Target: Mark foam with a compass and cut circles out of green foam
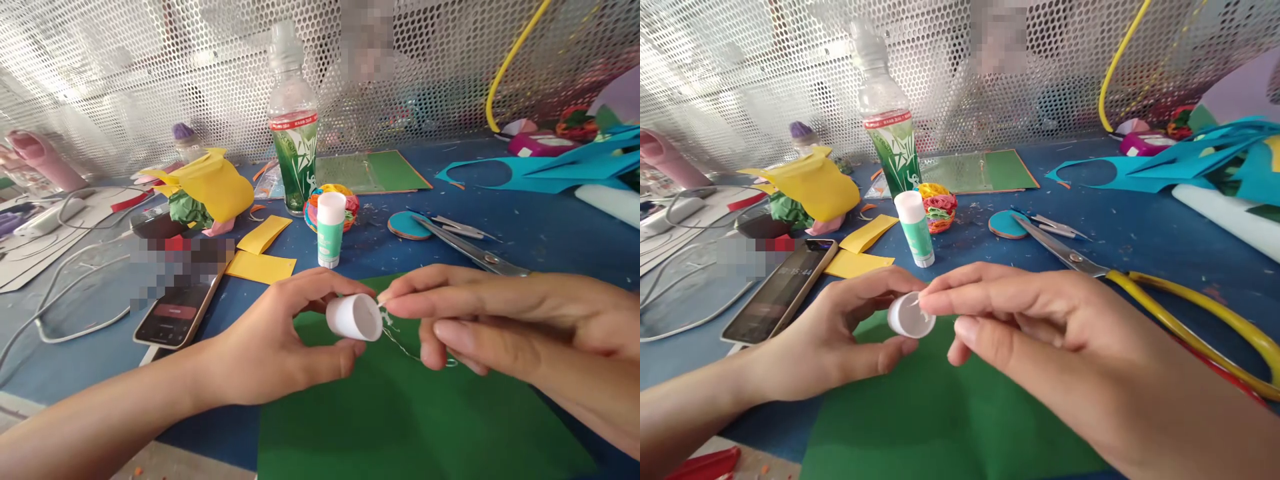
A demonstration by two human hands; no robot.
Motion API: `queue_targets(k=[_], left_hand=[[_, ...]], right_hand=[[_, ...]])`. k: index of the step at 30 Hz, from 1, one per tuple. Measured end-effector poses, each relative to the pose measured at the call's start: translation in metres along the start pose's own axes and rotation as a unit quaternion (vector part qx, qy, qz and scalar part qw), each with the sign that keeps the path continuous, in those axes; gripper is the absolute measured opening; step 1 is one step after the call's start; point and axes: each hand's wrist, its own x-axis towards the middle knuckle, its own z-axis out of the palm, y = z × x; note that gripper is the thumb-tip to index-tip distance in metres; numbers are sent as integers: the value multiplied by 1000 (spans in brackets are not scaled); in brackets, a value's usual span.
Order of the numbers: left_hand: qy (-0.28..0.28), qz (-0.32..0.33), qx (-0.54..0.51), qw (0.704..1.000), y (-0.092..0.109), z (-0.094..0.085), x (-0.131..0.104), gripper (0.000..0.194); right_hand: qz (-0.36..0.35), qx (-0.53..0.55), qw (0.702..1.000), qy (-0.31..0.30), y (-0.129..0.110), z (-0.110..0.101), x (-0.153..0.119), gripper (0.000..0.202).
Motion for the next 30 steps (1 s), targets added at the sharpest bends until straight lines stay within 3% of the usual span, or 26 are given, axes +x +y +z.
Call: queue_targets(k=[4, 12, 22, 30], left_hand=[[7, 10, 5, 1000, 0, -1, 1, 31], [25, 21, 12, 999, 1, -1, 0, 31], [37, 56, 16, 998, 1, 0, 0, 31], [40, 63, 22, 997, 1, -1, 1, 34]], right_hand=[[46, 85, 995, -35, 2, -5, 3, 17], [63, 77, 994, -42, 12, -9, 4, 21], [39, 3, 999, 10, 15, -8, 1, 24], [25, -89, 996, -8, 5, -4, 6, 21]])
